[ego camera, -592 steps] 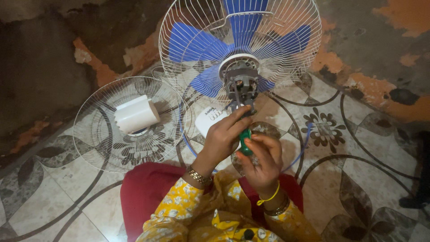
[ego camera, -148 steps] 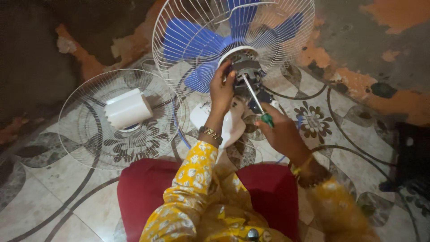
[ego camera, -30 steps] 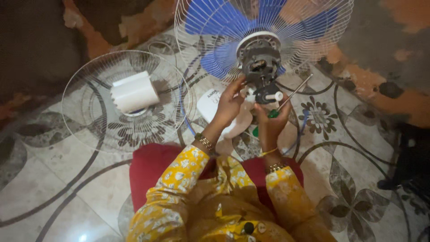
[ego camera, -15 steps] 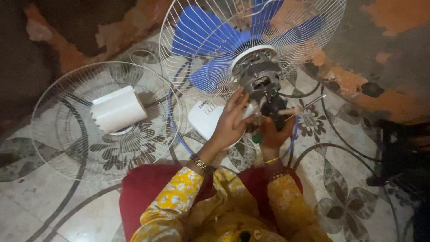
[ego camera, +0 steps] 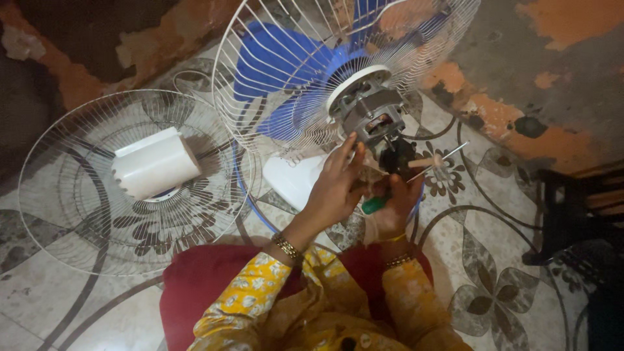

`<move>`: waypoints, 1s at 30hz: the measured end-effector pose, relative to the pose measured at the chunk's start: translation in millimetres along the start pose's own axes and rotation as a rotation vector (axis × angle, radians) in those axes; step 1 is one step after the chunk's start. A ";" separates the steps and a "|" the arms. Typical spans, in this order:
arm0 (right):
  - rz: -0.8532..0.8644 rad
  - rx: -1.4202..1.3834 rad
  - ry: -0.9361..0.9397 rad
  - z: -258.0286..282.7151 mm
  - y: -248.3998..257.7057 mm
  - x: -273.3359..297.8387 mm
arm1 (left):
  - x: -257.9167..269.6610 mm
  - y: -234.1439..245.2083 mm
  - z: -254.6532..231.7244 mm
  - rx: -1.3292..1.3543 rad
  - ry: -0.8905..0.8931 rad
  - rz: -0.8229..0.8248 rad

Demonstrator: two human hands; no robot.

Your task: The person uses a green screwdriver to repeatedly tighten and loosen screws on the motor housing of a standing electric fan. They hold the fan steady with one hand while turning the screwdriver with the other, focusing on the central motor area.

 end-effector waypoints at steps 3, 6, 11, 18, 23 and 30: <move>-0.063 0.063 0.094 -5.3 -6.0 2.9 | -0.5 -2.9 0.8 0.013 -0.039 -0.014; -0.152 0.069 0.139 -10.6 -5.7 -3.1 | -1.9 -4.9 -1.1 -0.024 -0.050 -0.030; -0.209 0.131 0.115 -18.2 5.2 -13.3 | -2.6 -0.2 -3.1 0.012 -0.050 -0.013; -0.177 0.226 0.280 -34.2 12.2 -7.1 | -1.5 1.5 -4.3 0.040 -0.001 -0.004; -0.187 0.540 0.359 -30.3 7.9 -16.7 | -0.8 2.6 -3.8 0.016 0.021 0.021; -0.060 0.976 0.487 2.6 2.5 -30.7 | -2.5 0.5 -7.3 0.023 0.034 0.058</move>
Point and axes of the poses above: each hand's wrist, its own x-axis away from the middle knuckle, its own y-axis out of the back of the hand, z = x × y, the point moved 2 cm from there along -x, towards the middle knuckle, and after that the axes turned 3 degrees about -x, right-handed, at the moved point
